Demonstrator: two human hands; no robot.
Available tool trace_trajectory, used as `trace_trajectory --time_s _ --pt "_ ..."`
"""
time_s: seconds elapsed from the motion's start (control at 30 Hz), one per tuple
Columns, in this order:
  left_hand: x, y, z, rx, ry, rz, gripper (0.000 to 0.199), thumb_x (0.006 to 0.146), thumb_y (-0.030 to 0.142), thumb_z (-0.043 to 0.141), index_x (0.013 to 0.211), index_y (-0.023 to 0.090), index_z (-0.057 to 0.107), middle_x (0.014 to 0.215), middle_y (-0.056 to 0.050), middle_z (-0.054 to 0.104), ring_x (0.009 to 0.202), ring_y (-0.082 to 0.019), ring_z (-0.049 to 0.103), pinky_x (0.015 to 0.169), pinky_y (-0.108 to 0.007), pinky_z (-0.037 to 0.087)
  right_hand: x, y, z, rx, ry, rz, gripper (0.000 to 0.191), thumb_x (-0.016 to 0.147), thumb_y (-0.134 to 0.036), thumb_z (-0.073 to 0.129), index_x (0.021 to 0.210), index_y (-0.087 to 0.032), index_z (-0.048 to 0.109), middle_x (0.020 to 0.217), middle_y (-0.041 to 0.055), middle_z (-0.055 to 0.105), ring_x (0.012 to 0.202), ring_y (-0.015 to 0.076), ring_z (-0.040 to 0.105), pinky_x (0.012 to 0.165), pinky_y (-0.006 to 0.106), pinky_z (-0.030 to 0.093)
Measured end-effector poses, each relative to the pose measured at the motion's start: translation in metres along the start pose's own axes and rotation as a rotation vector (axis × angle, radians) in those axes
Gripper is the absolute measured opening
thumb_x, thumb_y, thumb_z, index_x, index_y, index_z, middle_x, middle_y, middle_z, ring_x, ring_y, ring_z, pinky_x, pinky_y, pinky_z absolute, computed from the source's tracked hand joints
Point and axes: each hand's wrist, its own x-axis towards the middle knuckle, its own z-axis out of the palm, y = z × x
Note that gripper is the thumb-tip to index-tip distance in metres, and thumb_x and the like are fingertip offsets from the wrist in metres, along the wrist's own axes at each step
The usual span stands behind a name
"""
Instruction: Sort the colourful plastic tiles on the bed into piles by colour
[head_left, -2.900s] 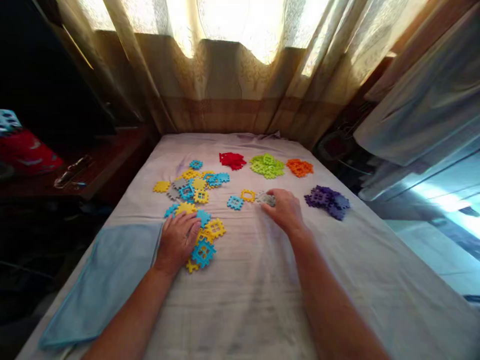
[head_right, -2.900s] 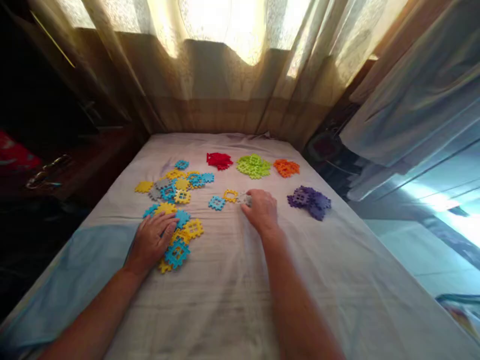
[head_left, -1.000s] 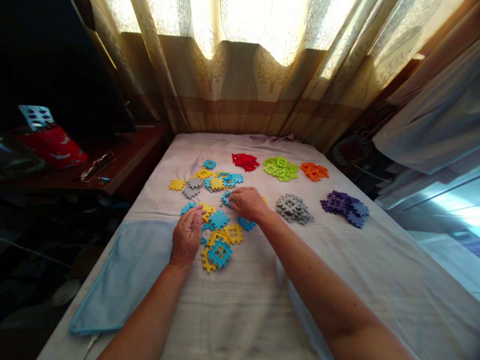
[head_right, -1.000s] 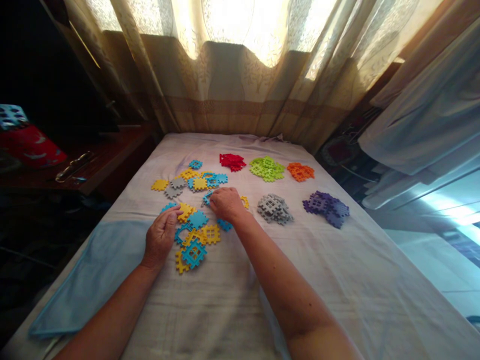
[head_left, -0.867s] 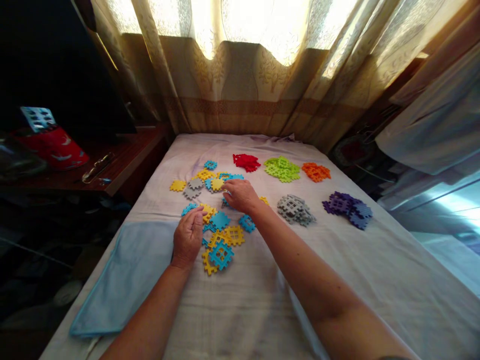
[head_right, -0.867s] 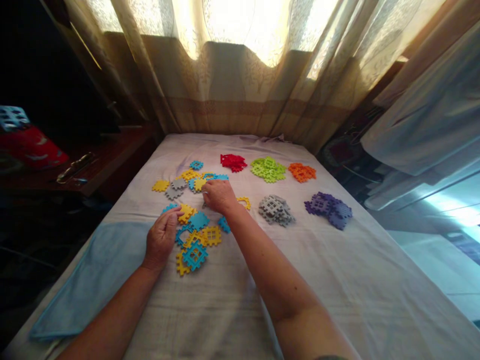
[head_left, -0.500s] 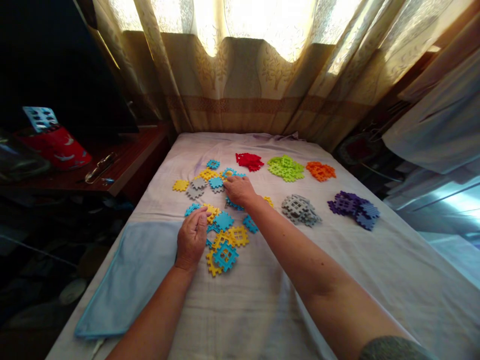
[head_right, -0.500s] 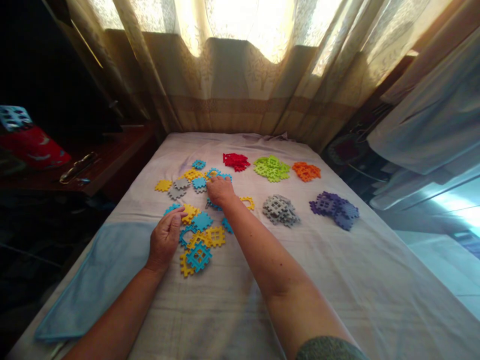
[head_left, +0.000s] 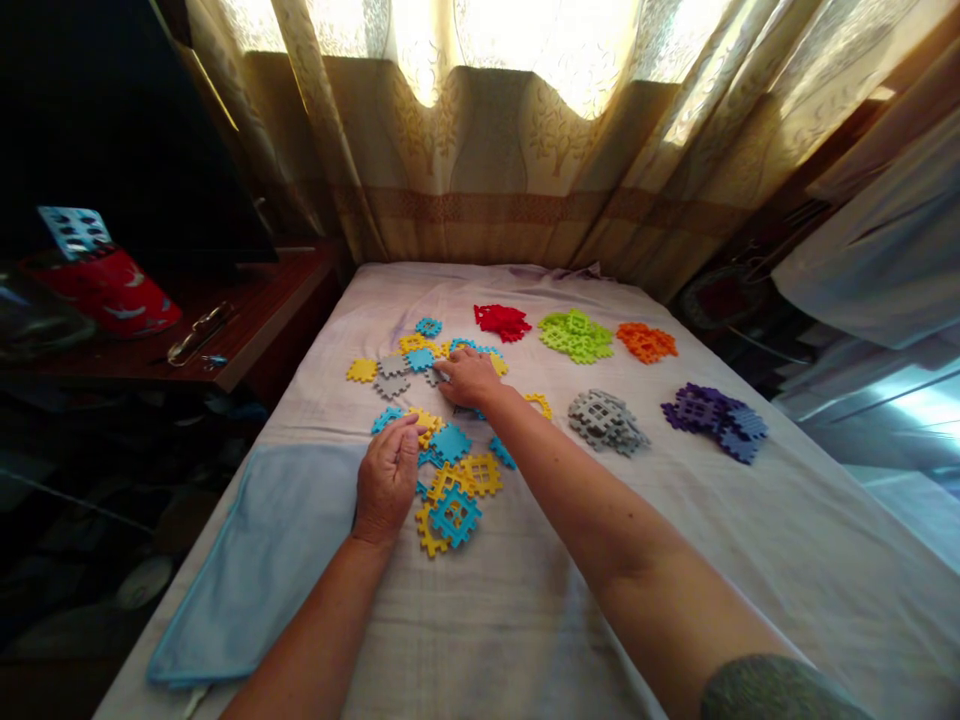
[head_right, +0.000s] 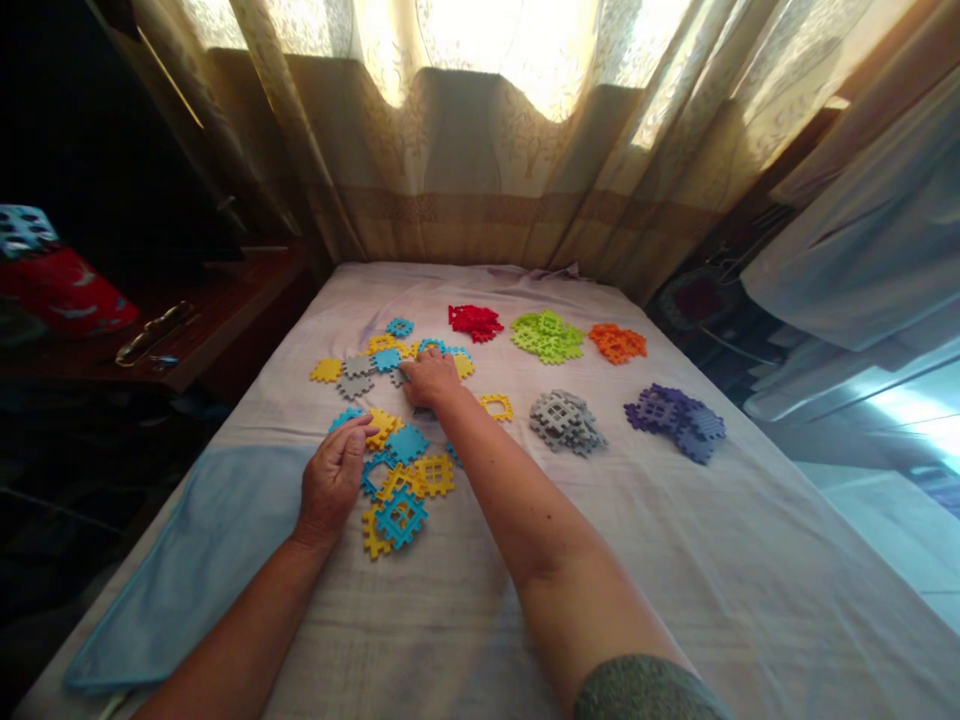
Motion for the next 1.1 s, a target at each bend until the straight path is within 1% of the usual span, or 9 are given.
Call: trace_trajectory --time_s 0.2,0.4,0.5,0.6,0.67,0.77,0.93,1.0,1.1 --pt "0.0 0.001 0.0 0.005 -0.009 -0.004 0.04 0.099 0.04 0.039 0.095 0.019 0.073 0.113 -0.008 0.073 0.111 -0.02 0.066 0.102 -0.039 0.052 0.004 0.006 -0.003 0.021 -0.032 0.002 0.052 0.086 -0.041 0.057 0.136 -0.025 0.057 0.141 0.0127 0.053 0.134 0.0309 0.04 0.104 0.048 0.036" --pt "0.0 0.0 0.0 0.029 -0.008 -0.005 0.038 0.099 0.04 0.04 0.097 0.02 0.072 0.114 -0.008 0.073 0.111 -0.02 0.066 0.102 -0.039 0.052 -0.003 0.002 -0.001 0.017 0.019 -0.118 0.041 0.085 -0.044 0.06 0.117 -0.018 0.068 0.125 0.0122 0.067 0.126 0.0293 0.047 0.101 0.042 0.036" --pt "0.0 -0.001 0.0 0.037 -0.013 0.001 0.038 0.099 0.04 0.04 0.097 0.02 0.072 0.114 -0.007 0.072 0.11 -0.02 0.066 0.101 -0.038 0.052 -0.007 -0.002 0.0 0.04 0.049 -0.128 0.042 0.086 -0.043 0.062 0.122 -0.02 0.065 0.125 0.0105 0.068 0.121 0.0283 0.052 0.1 0.04 0.036" --pt "0.001 -0.001 -0.001 0.031 -0.012 -0.003 0.038 0.099 0.041 0.04 0.096 0.019 0.072 0.114 -0.008 0.073 0.11 -0.02 0.066 0.101 -0.038 0.052 -0.017 0.005 -0.005 0.099 0.128 -0.071 0.04 0.087 -0.043 0.062 0.122 -0.022 0.064 0.125 0.0091 0.068 0.12 0.0274 0.054 0.099 0.04 0.037" --pt "0.0 0.0 -0.001 0.023 -0.013 -0.007 0.039 0.099 0.041 0.04 0.096 0.019 0.072 0.114 -0.008 0.072 0.11 -0.02 0.066 0.101 -0.038 0.051 -0.032 0.02 -0.012 0.142 0.203 -0.002 0.036 0.089 -0.042 0.061 0.119 -0.022 0.066 0.124 0.0085 0.069 0.117 0.0257 0.057 0.098 0.038 0.038" --pt "0.0 0.0 -0.001 0.011 -0.018 -0.011 0.039 0.098 0.042 0.041 0.095 0.019 0.072 0.114 -0.008 0.072 0.11 -0.021 0.066 0.102 -0.039 0.05 -0.067 0.06 -0.019 0.164 0.28 0.159 0.034 0.089 -0.041 0.061 0.117 -0.021 0.067 0.121 0.0083 0.07 0.114 0.0235 0.06 0.096 0.034 0.04" --pt "0.001 -0.002 0.0 0.005 -0.016 -0.006 0.04 0.098 0.044 0.041 0.096 0.019 0.072 0.114 -0.008 0.072 0.11 -0.021 0.066 0.103 -0.039 0.05 -0.128 0.123 -0.018 0.058 0.256 0.527 0.031 0.088 -0.04 0.059 0.111 -0.023 0.071 0.116 0.0089 0.072 0.111 0.027 0.061 0.091 0.038 0.042" --pt "0.001 -0.002 0.0 0.012 -0.017 -0.01 0.041 0.098 0.045 0.04 0.096 0.019 0.072 0.114 -0.009 0.072 0.11 -0.021 0.066 0.102 -0.038 0.05 -0.139 0.133 -0.013 0.025 0.236 0.583 0.031 0.088 -0.04 0.058 0.111 -0.024 0.072 0.117 0.0093 0.071 0.112 0.0279 0.06 0.091 0.04 0.041" --pt "0.001 -0.003 0.0 0.019 -0.014 -0.016 0.043 0.097 0.046 0.04 0.094 0.018 0.072 0.113 -0.009 0.072 0.11 -0.021 0.066 0.101 -0.038 0.051 -0.143 0.135 -0.005 0.012 0.21 0.581 0.033 0.088 -0.038 0.056 0.112 -0.023 0.072 0.12 0.0103 0.07 0.114 0.0284 0.059 0.092 0.041 0.04"
